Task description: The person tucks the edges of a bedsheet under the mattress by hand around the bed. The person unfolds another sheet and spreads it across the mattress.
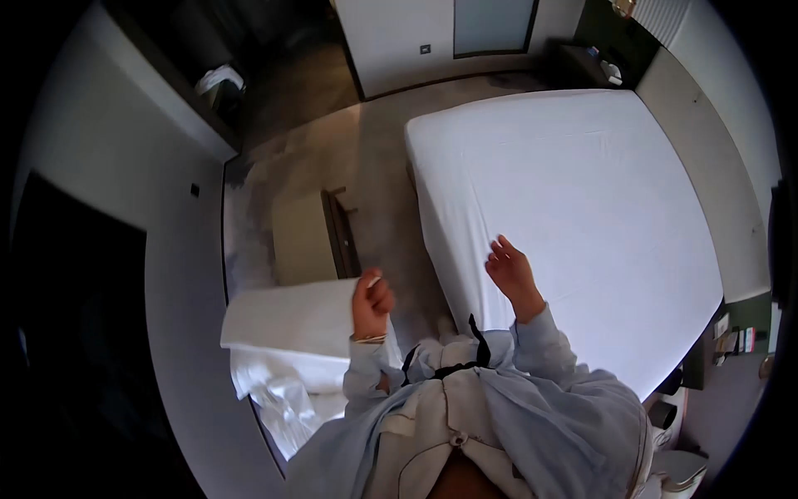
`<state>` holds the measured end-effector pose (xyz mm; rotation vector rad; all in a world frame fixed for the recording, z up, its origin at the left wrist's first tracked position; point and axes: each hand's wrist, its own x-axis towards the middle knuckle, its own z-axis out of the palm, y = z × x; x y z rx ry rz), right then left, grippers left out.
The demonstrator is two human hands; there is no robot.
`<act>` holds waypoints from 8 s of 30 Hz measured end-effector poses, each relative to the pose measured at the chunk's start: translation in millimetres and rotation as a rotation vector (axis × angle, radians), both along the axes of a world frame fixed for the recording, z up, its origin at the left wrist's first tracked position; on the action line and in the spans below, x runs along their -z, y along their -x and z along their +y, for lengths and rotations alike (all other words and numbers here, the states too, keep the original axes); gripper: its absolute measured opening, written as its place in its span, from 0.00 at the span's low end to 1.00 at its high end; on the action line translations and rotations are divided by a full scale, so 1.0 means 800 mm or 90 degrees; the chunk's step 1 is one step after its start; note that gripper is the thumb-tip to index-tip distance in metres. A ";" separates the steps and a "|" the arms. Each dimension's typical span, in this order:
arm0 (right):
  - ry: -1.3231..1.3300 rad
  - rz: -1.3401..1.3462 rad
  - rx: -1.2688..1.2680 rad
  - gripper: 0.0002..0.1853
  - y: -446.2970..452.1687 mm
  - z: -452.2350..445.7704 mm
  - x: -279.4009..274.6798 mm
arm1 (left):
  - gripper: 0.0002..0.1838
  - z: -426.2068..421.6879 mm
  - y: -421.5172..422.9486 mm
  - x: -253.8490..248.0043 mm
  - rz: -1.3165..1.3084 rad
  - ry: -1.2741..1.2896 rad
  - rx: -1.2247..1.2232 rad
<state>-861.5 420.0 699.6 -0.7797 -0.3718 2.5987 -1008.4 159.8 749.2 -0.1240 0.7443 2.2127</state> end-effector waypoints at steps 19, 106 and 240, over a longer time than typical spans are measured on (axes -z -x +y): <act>0.084 -0.051 0.224 0.20 0.410 0.177 0.002 | 0.08 0.267 0.563 0.021 0.044 0.151 0.261; 0.102 -0.129 1.319 0.27 0.682 0.115 0.780 | 0.44 0.572 0.695 0.819 0.945 -1.085 1.210; -0.009 -0.514 1.494 0.33 0.551 0.080 0.909 | 0.14 0.511 0.544 0.957 1.676 -0.826 0.142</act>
